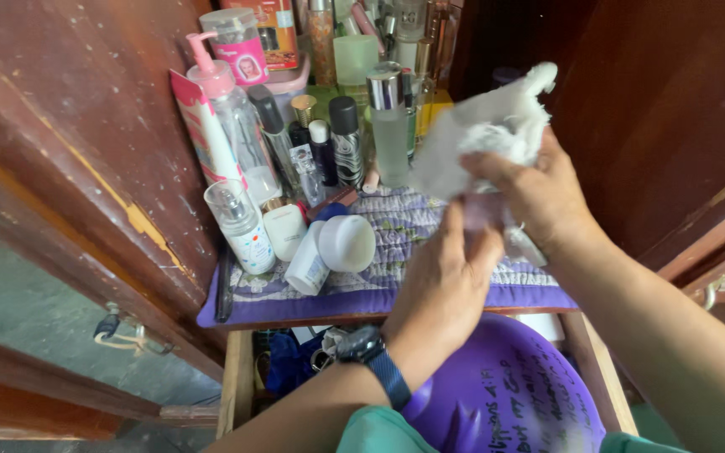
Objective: The person wipes a purple piggy bank with a white cloth, rotating it to clean multiple sides. The person also wipes the surface of a wooden cabinet shelf and briefly handles several cosmetic bottles and jars before returning to the piggy bank.
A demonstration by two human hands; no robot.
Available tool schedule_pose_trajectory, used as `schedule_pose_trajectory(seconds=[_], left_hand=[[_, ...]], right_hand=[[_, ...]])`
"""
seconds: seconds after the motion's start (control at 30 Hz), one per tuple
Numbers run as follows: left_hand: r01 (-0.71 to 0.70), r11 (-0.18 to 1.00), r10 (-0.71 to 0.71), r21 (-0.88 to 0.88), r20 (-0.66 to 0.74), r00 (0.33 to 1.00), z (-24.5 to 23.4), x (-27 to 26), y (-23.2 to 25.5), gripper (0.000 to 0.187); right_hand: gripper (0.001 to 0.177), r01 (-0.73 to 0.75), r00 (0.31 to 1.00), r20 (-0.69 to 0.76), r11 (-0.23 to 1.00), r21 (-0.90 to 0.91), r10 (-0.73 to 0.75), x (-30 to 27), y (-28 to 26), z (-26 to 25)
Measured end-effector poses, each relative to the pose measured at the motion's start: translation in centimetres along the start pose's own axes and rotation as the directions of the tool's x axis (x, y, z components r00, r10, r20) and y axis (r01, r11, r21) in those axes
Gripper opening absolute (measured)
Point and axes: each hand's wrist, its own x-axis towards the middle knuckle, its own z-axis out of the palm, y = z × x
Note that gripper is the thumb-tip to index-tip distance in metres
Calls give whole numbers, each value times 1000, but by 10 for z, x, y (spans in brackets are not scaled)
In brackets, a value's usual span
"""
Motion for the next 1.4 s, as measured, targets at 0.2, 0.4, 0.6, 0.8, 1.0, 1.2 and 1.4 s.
schedule_pose_trajectory(seconds=[0.2,0.4,0.6,0.8,1.0,1.2,1.4], left_hand=[[753,328,-494,-570,576,651,-22,-8,15,43],[533,710,-546,-461,117,829,4,-5,-6,38],[496,805,-535,-325,-33,844,-11,6,-49,49],[416,861,-466,-292,-128,875,-29,32,-104,57],[532,829,-533,-170,47,845,-8,43,-129,47],[490,871,-491,33,32,870,6,42,-140,55],[587,809,-587,40,100,803,9,46,-133,55]], right_hand=[[39,-405,913,41,893,198,405,-2,6,-23],[32,-142,987,-35,956,255,156,-46,9,35],[48,-5,1000,-12,950,-313,2,-13,-1,-10],[60,-176,922,7,436,-882,386,29,48,-17],[35,481,787,609,519,-706,99,-14,55,33],[48,170,968,245,606,-777,44,10,24,0],[44,504,781,599,390,-771,175,-11,52,27]])
